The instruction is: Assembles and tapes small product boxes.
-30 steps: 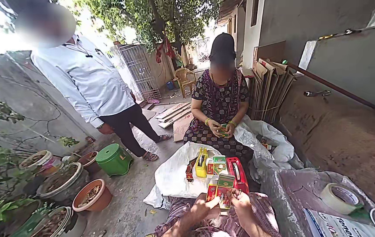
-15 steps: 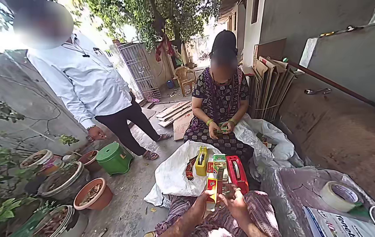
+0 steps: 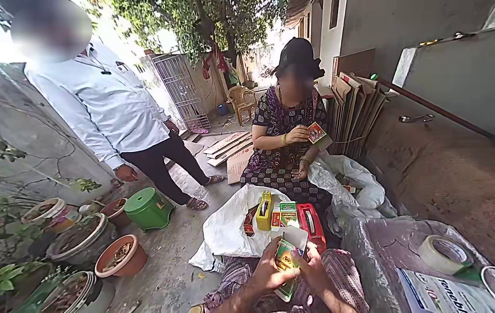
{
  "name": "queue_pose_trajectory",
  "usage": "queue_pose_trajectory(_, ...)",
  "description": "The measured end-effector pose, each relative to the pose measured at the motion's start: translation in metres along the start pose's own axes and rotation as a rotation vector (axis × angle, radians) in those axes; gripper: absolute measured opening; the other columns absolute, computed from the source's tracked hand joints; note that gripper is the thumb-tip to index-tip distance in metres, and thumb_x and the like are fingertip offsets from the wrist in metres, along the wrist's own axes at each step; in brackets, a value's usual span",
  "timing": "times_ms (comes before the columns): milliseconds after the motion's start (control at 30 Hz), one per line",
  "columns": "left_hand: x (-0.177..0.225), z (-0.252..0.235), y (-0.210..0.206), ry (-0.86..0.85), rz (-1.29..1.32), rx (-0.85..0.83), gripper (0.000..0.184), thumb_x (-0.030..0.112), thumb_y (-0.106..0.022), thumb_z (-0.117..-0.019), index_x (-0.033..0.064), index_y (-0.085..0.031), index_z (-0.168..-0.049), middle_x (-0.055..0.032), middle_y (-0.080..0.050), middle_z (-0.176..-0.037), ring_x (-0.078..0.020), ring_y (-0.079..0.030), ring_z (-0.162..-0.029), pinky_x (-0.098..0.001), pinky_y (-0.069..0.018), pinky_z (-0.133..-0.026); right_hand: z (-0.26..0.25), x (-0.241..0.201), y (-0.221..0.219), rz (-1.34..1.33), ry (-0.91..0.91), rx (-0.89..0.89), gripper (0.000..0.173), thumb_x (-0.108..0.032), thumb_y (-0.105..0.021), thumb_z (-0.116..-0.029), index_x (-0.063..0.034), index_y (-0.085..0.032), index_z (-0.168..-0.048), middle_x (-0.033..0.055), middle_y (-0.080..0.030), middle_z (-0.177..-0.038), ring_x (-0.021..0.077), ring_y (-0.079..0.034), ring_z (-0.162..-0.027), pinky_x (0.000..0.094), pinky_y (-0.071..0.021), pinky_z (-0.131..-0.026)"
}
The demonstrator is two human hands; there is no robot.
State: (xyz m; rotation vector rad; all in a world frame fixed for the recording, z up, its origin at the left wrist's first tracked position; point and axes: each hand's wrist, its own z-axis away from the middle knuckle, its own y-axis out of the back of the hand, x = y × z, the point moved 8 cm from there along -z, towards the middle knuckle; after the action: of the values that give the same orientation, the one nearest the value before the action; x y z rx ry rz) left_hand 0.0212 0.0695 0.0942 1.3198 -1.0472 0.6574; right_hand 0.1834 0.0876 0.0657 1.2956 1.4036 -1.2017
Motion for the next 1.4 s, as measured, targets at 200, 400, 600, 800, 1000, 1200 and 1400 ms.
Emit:
queue_pose_trajectory(200,0.006,-0.007,0.001,0.005,0.638,-0.114,0.065,0.017,-0.057,-0.1043,0.0066,-0.025,-0.160,-0.0198,-0.064,-0.132,-0.0297,-0.070,-0.109,-0.0480,-0.0590,-0.096,0.000,-0.009,-0.008,-0.160,0.032,-0.083,0.089,-0.034,-0.079,-0.0863,-0.0002,-0.033,-0.154,0.0125,-0.060,-0.140,0.0184,-0.067,-0.116,0.0351,-0.0597,-0.097)
queue_pose_trajectory(400,0.001,-0.004,-0.001,-0.048,0.654,-0.022,0.059,0.017,-0.052,-0.1076,0.0049,-0.026,-0.160,-0.0230,-0.065,-0.128,-0.0332,-0.071,-0.107,-0.0504,-0.0603,-0.094,-0.001,-0.018,0.008,0.076,0.280,0.093,0.052,-0.032,-0.066,-0.0971,-0.0055,-0.059,-0.141,0.0113,-0.057,-0.141,0.0151,-0.067,-0.102,0.0292,-0.0616,-0.077)
queue_pose_trajectory(600,0.005,-0.005,0.004,-0.029,0.645,0.050,0.059,0.018,-0.052,-0.1077,0.0062,-0.022,-0.157,-0.0237,-0.069,-0.113,-0.0340,-0.074,-0.095,-0.0504,-0.0629,-0.085,-0.003,-0.017,-0.003,-0.196,0.212,-0.061,0.035,-0.019,-0.049,-0.1059,0.0033,-0.060,-0.131,0.0157,-0.068,-0.132,0.0261,-0.065,-0.122,0.0376,-0.0544,-0.105)
queue_pose_trajectory(800,0.005,-0.003,0.005,-0.016,0.656,0.059,0.053,0.014,-0.055,-0.1050,0.0046,-0.031,-0.152,-0.0229,-0.071,-0.107,-0.0329,-0.075,-0.090,-0.0494,-0.0633,-0.083,0.000,-0.014,-0.001,-0.044,0.072,-0.122,0.032,-0.014,-0.041,-0.1049,-0.0040,-0.071,-0.115,0.0042,-0.074,-0.107,0.0077,-0.069,-0.100,0.0260,-0.0554,-0.095)
queue_pose_trajectory(1000,-0.006,-0.008,0.008,-0.022,0.441,0.009,0.026,0.022,-0.053,-0.1065,-0.0007,-0.064,-0.103,-0.0130,-0.073,-0.084,-0.0220,-0.073,-0.074,-0.0404,-0.0625,-0.072,-0.005,-0.008,-0.001,-0.049,0.140,-0.154,0.028,-0.018,-0.048,-0.1031,-0.0039,-0.072,-0.105,0.0078,-0.071,-0.120,0.0151,-0.067,-0.110,0.0325,-0.0558,-0.096)
queue_pose_trajectory(1200,-0.002,-0.008,0.005,-0.168,0.117,-0.052,0.033,0.035,-0.058,-0.1047,0.0051,-0.067,-0.095,-0.0057,-0.070,-0.077,-0.0156,-0.069,-0.069,-0.0368,-0.0602,-0.068,-0.013,0.005,0.011,-0.107,-0.096,0.048,0.037,-0.016,-0.063,-0.0978,-0.0060,-0.063,-0.134,0.0067,-0.071,-0.107,0.0128,-0.065,-0.089,0.0291,-0.0552,-0.077)
queue_pose_trajectory(1400,-0.005,-0.009,-0.002,-0.078,-0.054,-0.105,0.037,0.042,-0.059,-0.1021,0.0068,-0.067,-0.095,-0.0060,-0.067,-0.085,-0.0155,-0.065,-0.078,-0.0372,-0.0557,-0.075,-0.013,-0.005,0.016,0.122,0.126,0.076,0.021,-0.009,-0.070,-0.0905,-0.0061,-0.077,-0.110,0.0006,-0.078,-0.095,0.0052,-0.072,-0.079,0.0233,-0.0604,-0.076)
